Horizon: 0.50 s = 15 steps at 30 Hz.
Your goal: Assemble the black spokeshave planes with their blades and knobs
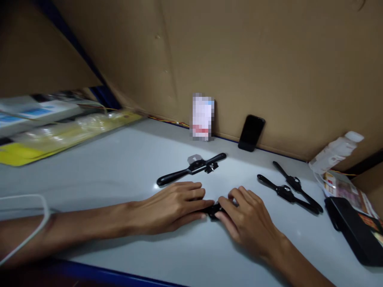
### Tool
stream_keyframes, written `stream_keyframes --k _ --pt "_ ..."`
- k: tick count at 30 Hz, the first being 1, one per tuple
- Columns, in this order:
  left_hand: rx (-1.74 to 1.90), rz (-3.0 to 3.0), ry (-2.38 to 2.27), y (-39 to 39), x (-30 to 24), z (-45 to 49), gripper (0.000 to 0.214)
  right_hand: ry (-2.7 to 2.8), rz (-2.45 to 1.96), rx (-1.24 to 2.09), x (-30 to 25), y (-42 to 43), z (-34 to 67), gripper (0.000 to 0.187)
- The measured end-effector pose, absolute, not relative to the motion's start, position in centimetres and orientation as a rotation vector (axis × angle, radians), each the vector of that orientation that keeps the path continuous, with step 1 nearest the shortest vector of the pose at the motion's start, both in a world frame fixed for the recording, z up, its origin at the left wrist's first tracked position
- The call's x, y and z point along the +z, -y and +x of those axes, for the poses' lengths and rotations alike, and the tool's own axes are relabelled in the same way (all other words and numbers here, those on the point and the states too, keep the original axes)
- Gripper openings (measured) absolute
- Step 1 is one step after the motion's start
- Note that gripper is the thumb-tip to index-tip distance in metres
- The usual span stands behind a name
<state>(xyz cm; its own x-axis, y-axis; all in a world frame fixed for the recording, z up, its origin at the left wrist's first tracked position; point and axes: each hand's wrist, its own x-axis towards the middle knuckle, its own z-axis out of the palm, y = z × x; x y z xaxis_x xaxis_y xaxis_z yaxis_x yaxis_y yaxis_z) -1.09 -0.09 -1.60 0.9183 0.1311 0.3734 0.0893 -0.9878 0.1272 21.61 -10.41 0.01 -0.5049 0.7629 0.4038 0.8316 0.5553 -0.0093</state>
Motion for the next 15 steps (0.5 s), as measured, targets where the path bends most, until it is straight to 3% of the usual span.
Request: stream_keyframes --k 3,8,15 --pt "0.697 2.926 -0.292 -1.2 -1.3 -1.0 0.034 2.37 -1.356 -0.12 -0.3 10.6 21.6 0.023" --pt "0.653 2.839 -0.954 -4.7 -1.1 -1.3 0.032 2.322 -1.462 -0.179 -1.4 10.0 23.6 0.024" --pt "0.551 2.893 -0.902 -5.3 -2.0 -1.2 0.042 2.243 -1.674 -0.521 -2.0 8.0 29.1 0.037"
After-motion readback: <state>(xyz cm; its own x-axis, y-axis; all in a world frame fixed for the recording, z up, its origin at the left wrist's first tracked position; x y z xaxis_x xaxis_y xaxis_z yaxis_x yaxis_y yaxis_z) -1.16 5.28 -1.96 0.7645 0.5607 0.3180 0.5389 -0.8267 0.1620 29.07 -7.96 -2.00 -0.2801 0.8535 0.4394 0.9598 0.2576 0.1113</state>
